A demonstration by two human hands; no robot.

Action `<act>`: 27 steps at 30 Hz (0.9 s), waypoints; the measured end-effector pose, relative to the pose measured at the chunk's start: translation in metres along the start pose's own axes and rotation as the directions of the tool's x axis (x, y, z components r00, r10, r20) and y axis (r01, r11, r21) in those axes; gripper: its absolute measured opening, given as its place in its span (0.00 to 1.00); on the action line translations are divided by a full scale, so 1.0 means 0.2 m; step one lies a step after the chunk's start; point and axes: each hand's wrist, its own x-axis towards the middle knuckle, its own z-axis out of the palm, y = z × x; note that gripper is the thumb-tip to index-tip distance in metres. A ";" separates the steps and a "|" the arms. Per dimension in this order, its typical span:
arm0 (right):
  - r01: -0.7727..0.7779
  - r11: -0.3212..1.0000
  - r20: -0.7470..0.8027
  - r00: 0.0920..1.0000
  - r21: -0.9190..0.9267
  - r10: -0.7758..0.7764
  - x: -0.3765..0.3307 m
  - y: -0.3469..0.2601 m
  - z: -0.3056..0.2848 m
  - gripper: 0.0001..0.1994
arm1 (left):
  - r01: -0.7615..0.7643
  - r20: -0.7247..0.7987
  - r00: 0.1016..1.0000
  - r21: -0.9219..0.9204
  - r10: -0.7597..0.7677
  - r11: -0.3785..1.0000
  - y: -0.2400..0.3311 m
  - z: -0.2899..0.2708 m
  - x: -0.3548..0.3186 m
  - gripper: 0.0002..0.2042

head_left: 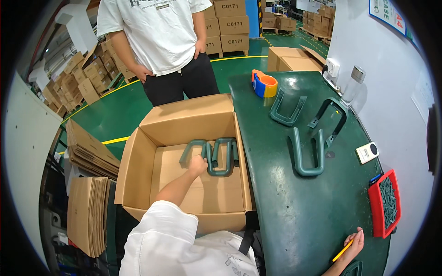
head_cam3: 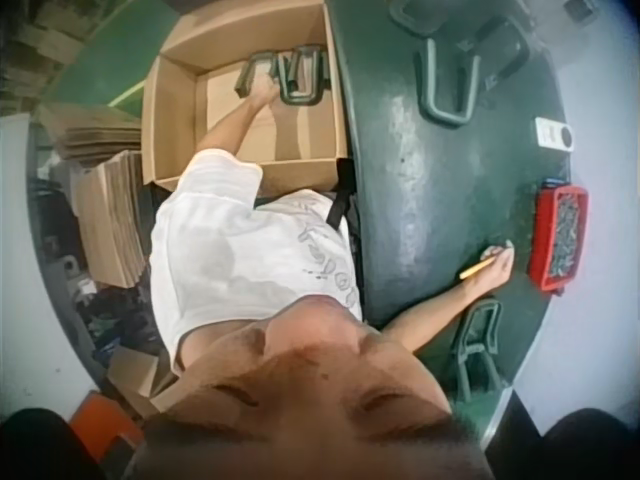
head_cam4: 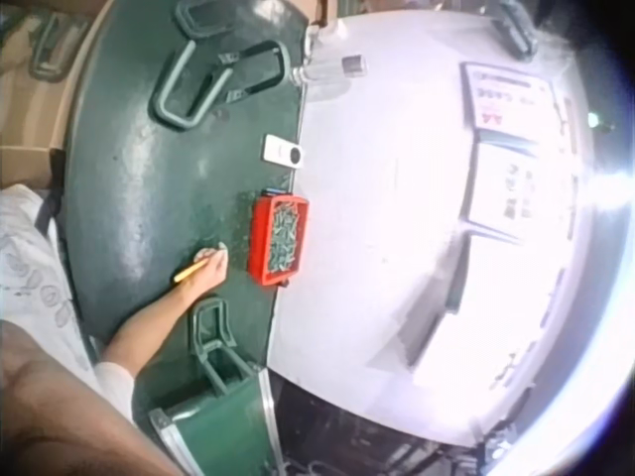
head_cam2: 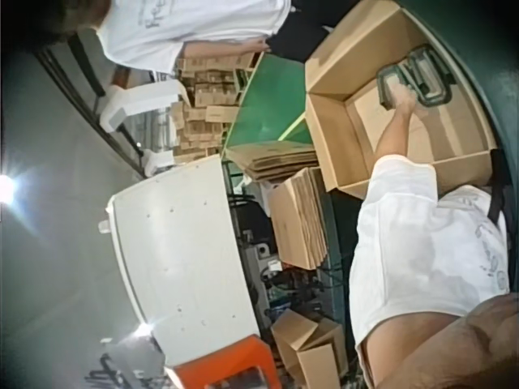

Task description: Scrape the rough edges off of green plastic parts using a deburring tool and place the finished parts into a cardboard box.

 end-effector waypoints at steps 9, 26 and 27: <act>0.049 0.998 0.023 0.999 -0.032 -0.049 0.03 0.08 -0.06 0.14 | -0.385 0.027 0.923 0.009 0.385 0.923 -0.09 -0.03 -0.15 0.44; -0.015 0.986 0.006 1.000 -0.165 0.016 -0.06 -0.11 0.05 0.13 | -0.215 0.155 0.970 0.183 0.187 0.959 0.03 -0.14 -0.22 0.45; -0.017 0.986 -0.003 1.000 -0.167 0.017 -0.07 -0.12 0.05 0.13 | -0.221 0.143 0.970 0.199 0.195 0.955 0.02 -0.14 -0.21 0.43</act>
